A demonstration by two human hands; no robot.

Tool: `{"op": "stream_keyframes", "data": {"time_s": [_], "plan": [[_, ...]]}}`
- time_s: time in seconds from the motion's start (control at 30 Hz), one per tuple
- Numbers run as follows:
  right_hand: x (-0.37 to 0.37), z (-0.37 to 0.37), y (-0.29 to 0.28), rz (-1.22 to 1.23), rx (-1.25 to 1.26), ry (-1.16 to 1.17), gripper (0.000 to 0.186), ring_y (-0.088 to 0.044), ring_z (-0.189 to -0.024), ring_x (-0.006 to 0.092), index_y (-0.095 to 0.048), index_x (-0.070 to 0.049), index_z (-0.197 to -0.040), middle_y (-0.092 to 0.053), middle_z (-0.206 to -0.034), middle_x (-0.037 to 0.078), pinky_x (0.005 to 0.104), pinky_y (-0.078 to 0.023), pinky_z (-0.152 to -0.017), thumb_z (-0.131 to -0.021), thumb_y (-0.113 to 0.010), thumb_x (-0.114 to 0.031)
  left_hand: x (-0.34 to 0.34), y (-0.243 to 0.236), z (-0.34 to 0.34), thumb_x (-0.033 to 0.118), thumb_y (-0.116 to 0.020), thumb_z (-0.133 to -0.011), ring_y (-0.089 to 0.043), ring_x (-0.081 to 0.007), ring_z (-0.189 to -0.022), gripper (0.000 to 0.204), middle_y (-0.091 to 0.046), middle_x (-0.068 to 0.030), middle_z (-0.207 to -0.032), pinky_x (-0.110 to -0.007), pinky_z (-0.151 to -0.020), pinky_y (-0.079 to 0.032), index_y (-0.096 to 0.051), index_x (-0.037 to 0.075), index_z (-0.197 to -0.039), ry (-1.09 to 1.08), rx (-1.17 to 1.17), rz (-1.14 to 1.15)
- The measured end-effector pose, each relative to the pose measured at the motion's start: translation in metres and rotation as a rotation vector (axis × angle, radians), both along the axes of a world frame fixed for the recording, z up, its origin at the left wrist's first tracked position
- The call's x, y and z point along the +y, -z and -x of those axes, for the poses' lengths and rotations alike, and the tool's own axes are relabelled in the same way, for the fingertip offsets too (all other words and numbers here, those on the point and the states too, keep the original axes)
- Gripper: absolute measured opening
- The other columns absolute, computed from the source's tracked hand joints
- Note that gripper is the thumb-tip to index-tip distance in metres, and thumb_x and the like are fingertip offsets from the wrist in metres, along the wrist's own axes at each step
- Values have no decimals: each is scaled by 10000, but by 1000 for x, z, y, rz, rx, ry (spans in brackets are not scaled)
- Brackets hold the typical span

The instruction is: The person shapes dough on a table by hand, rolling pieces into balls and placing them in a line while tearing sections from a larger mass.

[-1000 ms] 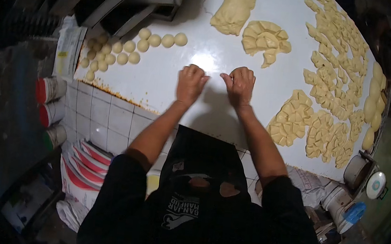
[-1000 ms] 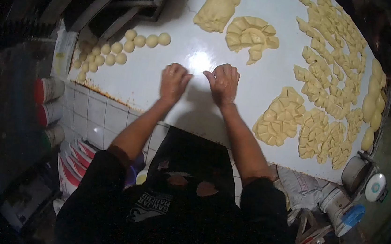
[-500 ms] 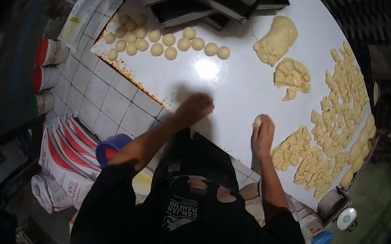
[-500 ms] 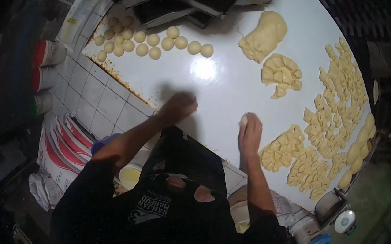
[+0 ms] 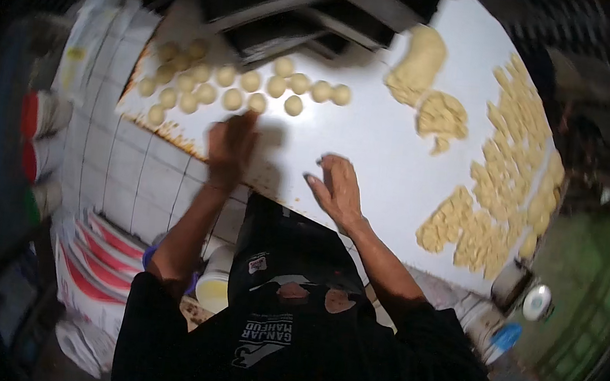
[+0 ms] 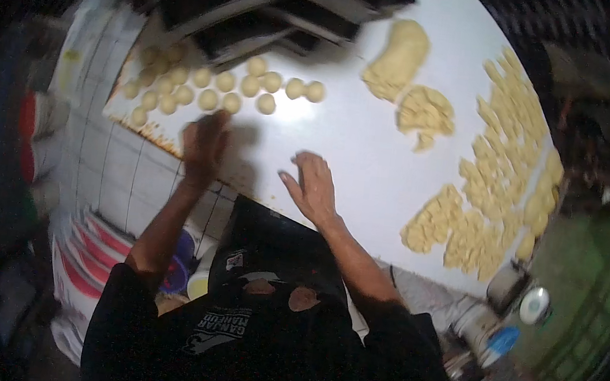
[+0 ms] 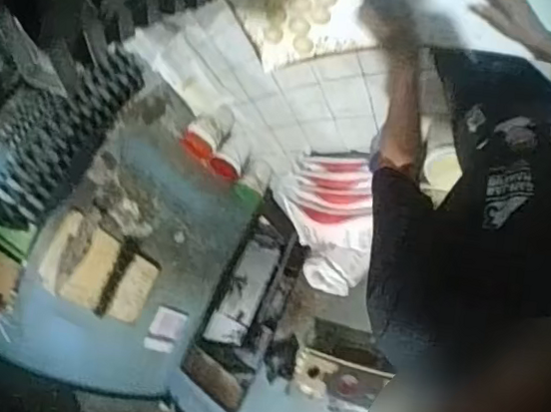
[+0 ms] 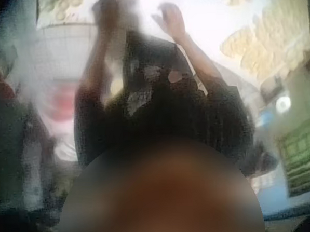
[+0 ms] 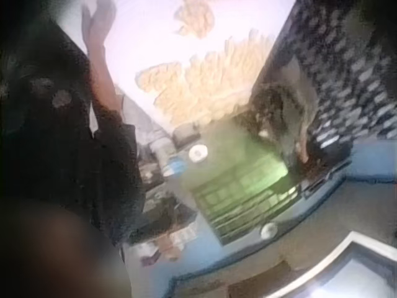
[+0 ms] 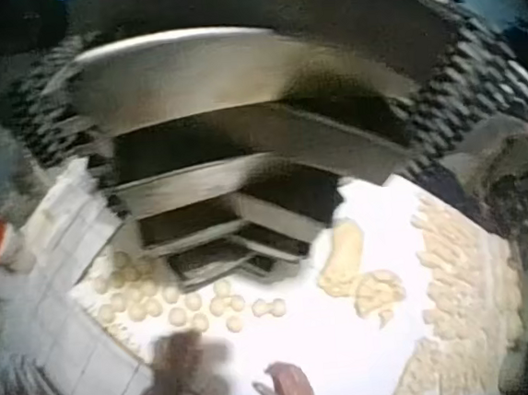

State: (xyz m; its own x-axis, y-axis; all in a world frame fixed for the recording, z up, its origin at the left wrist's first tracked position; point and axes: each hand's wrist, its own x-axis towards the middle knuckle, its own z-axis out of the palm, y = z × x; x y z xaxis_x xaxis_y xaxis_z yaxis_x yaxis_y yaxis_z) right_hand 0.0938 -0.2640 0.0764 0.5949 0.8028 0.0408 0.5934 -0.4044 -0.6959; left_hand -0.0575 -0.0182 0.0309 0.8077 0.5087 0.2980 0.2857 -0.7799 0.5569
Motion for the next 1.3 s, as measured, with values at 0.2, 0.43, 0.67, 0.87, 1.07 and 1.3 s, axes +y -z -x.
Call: {"op": "stream_keyframes", "data": {"time_s": [0.2, 0.43, 0.67, 0.87, 1.07, 1.3], "plan": [[-175, -153, 39, 8, 15, 878, 592, -586, -919, 301, -602, 90, -1215, -603, -1081, 185, 439, -520, -855, -865, -882, -297, -62, -47, -55, 292, -773, -981, -503, -377, -1473, 702, -540, -182, -1606, -590, -1202, -384, -514, 89, -1601, 100, 257, 56], [-181, -194, 49, 70, 56, 664, 353, -745, -911, 428, -687, -6, -1249, -754, -961, 248, 515, -580, -774, -1037, -646, -284, -254, -34, -140, 403, -605, -1106, -737, -211, -1031, 641, -673, -170, -1368, -356, -805, -617, -447, 51, -1618, 265, 380, 1479], [-241, -131, 38, 180, -137, -21, 386, -658, -1234, 338, -651, -60, -1403, -703, -1350, 146, 448, -485, -1119, -1045, -625, -201, -295, -27, -117, 393, -554, -1137, -537, -244, -1397, 502, -591, -150, -1495, -428, -1173, -409, -580, 88, -1535, 131, 414, 1196], [-194, -325, 12, 1, -384, 21, 415, -684, -1074, 380, -636, -82, -1405, -702, -1411, 101, 484, -572, -953, -995, -692, -116, -271, -55, -158, 572, -640, -1029, -360, -331, -1577, 705, -470, -84, -1659, -684, -1262, -168, -530, 179, -1604, 656, 428, -238], [-192, -305, 6, 334, -448, 80, 123, -754, -864, 394, -668, -36, -1029, -758, -1014, 207, 502, -609, -740, -983, -576, -104, -255, -40, -320, 399, -662, -1028, -324, -323, -1616, 701, -424, -98, -1716, -676, -1289, -156, -469, 73, -1618, 693, 223, -276], [-294, -24, 13, 267, 130, 445, 405, -648, -1030, 461, -619, -34, -1087, -651, -1066, 226, 548, -517, -859, -875, -857, -284, -239, -46, -318, 255, -750, -955, -485, -363, -1489, 520, -594, -152, -1523, -630, -1223, -354, -623, 43, -1412, 706, 37, -251]]}}
